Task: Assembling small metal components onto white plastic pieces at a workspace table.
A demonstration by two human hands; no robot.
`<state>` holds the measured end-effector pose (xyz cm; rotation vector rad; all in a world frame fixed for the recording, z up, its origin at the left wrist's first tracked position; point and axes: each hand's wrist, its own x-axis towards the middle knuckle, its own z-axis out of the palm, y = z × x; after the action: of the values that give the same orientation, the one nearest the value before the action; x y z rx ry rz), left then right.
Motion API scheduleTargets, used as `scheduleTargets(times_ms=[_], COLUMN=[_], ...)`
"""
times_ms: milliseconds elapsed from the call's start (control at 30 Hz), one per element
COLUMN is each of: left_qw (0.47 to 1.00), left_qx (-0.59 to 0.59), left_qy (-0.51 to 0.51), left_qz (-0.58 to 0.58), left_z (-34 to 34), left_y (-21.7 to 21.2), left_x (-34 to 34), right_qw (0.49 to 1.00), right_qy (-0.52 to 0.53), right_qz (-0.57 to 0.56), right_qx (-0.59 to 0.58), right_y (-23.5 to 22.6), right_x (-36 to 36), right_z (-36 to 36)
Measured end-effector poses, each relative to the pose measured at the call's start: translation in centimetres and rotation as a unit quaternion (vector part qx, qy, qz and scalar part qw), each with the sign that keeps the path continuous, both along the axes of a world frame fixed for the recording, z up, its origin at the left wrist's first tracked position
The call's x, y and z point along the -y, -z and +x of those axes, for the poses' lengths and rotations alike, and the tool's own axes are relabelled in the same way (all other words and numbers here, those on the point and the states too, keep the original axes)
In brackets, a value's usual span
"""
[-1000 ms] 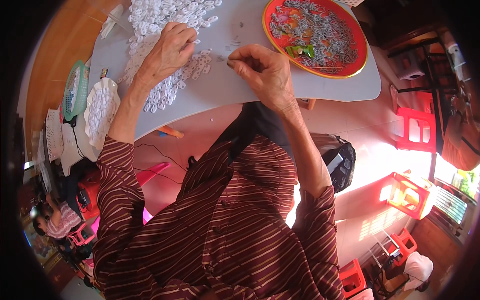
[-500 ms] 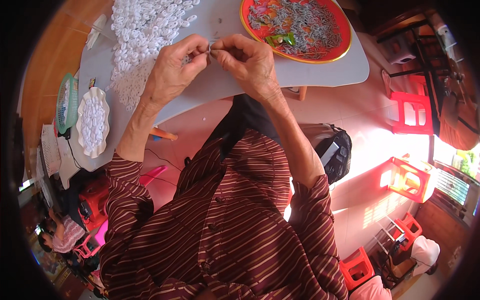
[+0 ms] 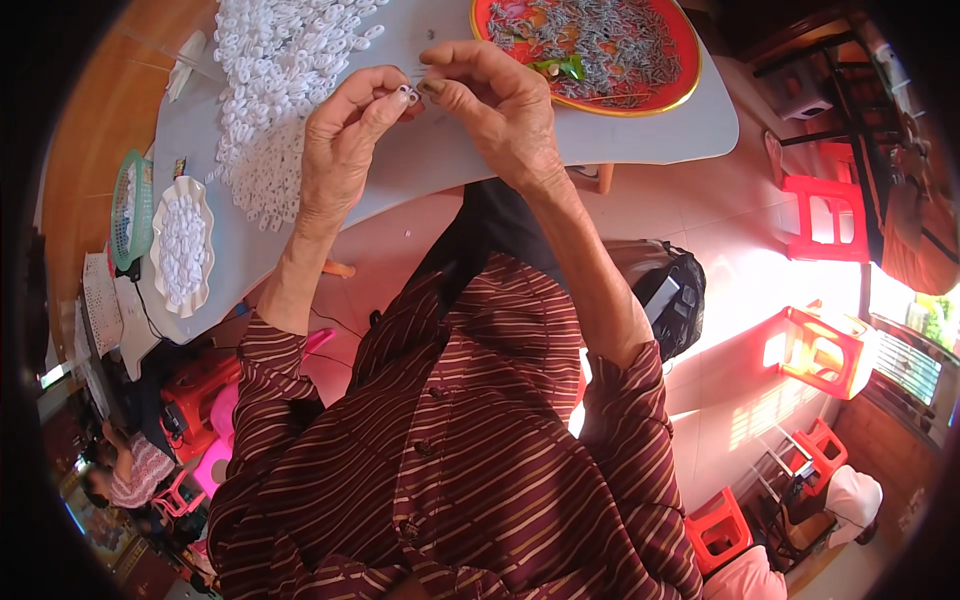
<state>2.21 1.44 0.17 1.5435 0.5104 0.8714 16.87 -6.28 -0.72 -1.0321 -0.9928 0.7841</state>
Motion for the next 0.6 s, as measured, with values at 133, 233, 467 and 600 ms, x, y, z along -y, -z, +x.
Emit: scheduleTargets(times_ms=[133, 233, 467, 600], left_qw=[0.999, 0.999, 0.999, 1.000], left_qx=[-0.027, -0.012, -0.021, -0.004], left_qy=[0.015, 0.028, 0.017, 0.011], left_qz=[-0.014, -0.039, -0.018, -0.001], left_z=[-0.01, -0.01, -0.13, -0.01], left_y=[-0.06, 0.09, 0.07, 0.15], left_x=[0.38, 0.54, 0.53, 0.42], right_qw=[1.000, 1.000, 1.000, 1.000], right_qy=[0.014, 0.011, 0.011, 0.000], right_qz=[0.010, 0.012, -0.002, 0.008], right_qx=[-0.010, -0.011, 0.005, 0.003], right_y=[0.02, 0.02, -0.01, 0.05], right_x=[-0.05, -0.02, 0.03, 0.00], right_z=[-0.09, -0.15, -0.21, -0.29])
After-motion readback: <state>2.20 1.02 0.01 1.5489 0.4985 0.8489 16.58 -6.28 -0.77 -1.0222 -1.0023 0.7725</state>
